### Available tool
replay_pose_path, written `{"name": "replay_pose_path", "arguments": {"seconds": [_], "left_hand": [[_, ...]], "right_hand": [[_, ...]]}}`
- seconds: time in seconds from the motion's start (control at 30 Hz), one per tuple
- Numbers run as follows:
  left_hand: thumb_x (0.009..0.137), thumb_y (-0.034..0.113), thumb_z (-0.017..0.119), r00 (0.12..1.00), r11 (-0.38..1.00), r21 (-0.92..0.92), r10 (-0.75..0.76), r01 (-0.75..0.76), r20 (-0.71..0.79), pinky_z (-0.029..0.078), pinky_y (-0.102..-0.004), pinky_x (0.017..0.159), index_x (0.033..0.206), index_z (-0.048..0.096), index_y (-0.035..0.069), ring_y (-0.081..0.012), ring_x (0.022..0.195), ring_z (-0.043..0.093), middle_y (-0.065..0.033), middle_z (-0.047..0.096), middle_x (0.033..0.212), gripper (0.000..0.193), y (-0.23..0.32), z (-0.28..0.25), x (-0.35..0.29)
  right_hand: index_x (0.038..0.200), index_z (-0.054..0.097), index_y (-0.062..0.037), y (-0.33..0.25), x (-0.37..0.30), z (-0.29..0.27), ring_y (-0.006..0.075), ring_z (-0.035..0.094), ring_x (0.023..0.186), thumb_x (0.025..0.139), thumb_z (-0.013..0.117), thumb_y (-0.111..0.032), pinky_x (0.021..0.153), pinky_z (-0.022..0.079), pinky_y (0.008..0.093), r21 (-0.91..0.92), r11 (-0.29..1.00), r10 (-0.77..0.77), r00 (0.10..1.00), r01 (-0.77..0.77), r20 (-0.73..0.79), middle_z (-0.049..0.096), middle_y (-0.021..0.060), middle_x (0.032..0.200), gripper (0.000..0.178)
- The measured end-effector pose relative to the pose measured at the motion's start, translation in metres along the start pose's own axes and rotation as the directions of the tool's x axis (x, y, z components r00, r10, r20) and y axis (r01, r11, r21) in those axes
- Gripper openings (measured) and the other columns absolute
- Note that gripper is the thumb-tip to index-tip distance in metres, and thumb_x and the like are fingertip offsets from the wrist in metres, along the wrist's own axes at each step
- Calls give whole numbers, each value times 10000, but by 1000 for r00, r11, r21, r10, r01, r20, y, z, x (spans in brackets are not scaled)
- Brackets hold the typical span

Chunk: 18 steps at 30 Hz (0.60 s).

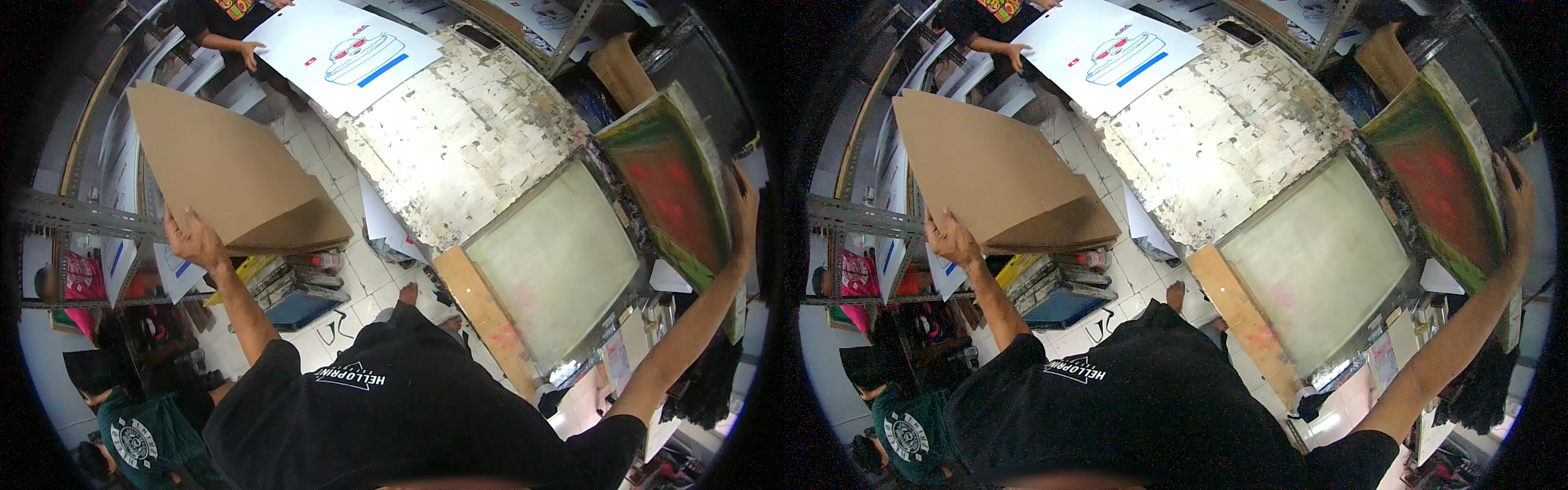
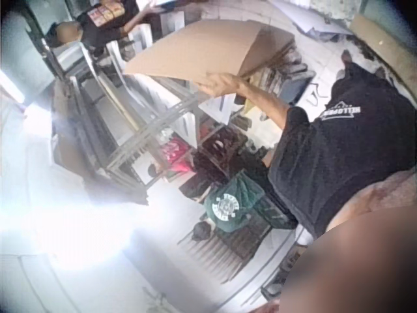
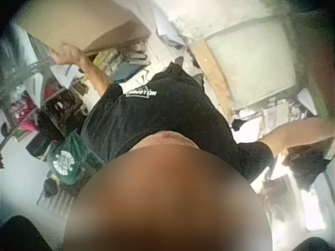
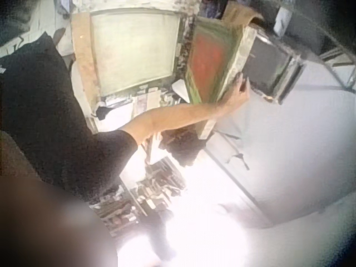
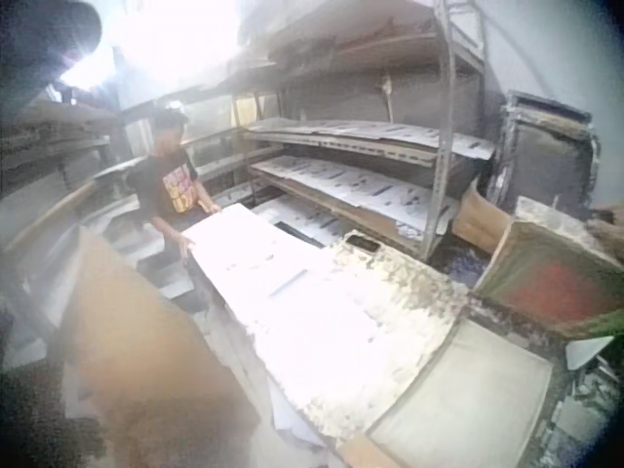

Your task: The person performs screen printing on white cardboard sheets. They place a sheet on the table, align a screen, pull a squeegee across to apply red ink, lift the screen, and stack the printed sheet. The process repeats with multiple sheets.

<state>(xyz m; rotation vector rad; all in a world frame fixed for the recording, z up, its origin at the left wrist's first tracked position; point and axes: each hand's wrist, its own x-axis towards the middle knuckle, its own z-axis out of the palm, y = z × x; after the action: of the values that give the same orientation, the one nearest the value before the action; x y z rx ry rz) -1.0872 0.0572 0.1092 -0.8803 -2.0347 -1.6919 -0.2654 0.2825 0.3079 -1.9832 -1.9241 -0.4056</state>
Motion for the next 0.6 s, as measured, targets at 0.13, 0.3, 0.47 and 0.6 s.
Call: {"name": "replay_pose_path", "arguments": {"seconds": [0.13, 0.3, 0.47, 0.6], "left_hand": [[931, -27, 579, 996, 997, -62, 42, -47, -83, 539, -306, 867, 1286, 559, -58, -189, 1005, 642, -161, 639, 1231, 357, 61, -15, -6], [936, -37, 573, 966, 961, -134, 227, -243, -120, 537, -315, 872, 1313, 544, -64, -196, 1022, 639, -170, 631, 1252, 379, 124, -17, -30], [932, -34, 579, 929, 926, -75, 367, -370, -51, 537, -327, 870, 1318, 555, -50, -208, 1010, 653, -192, 638, 1243, 387, 168, -11, -72], [906, -64, 582, 846, 861, -68, 508, -504, 163, 541, -334, 849, 1321, 564, -37, -234, 974, 681, -202, 664, 1203, 416, 195, 1, -119]], "right_hand": [[1325, 586, -61, -26, -5, 1, 268, 503, 1287, 933, 613, -407, 1096, 352, 360, 53, 996, 69, 998, -69, -5, 546, 167, 1373, 524], [1311, 598, -68, -27, -3, 0, 287, 517, 1268, 907, 629, -458, 1081, 370, 376, 43, 997, 69, 997, -68, -25, 561, 175, 1345, 563], [1295, 607, -47, -37, -6, -8, 298, 526, 1257, 885, 624, -521, 1065, 382, 374, 88, 996, 32, 999, -33, 13, 563, 182, 1340, 627], [1285, 613, -34, -45, -6, -14, 302, 534, 1248, 871, 613, -557, 1052, 391, 376, 54, 999, 8, 999, -10, 39, 559, 191, 1348, 667]]}}
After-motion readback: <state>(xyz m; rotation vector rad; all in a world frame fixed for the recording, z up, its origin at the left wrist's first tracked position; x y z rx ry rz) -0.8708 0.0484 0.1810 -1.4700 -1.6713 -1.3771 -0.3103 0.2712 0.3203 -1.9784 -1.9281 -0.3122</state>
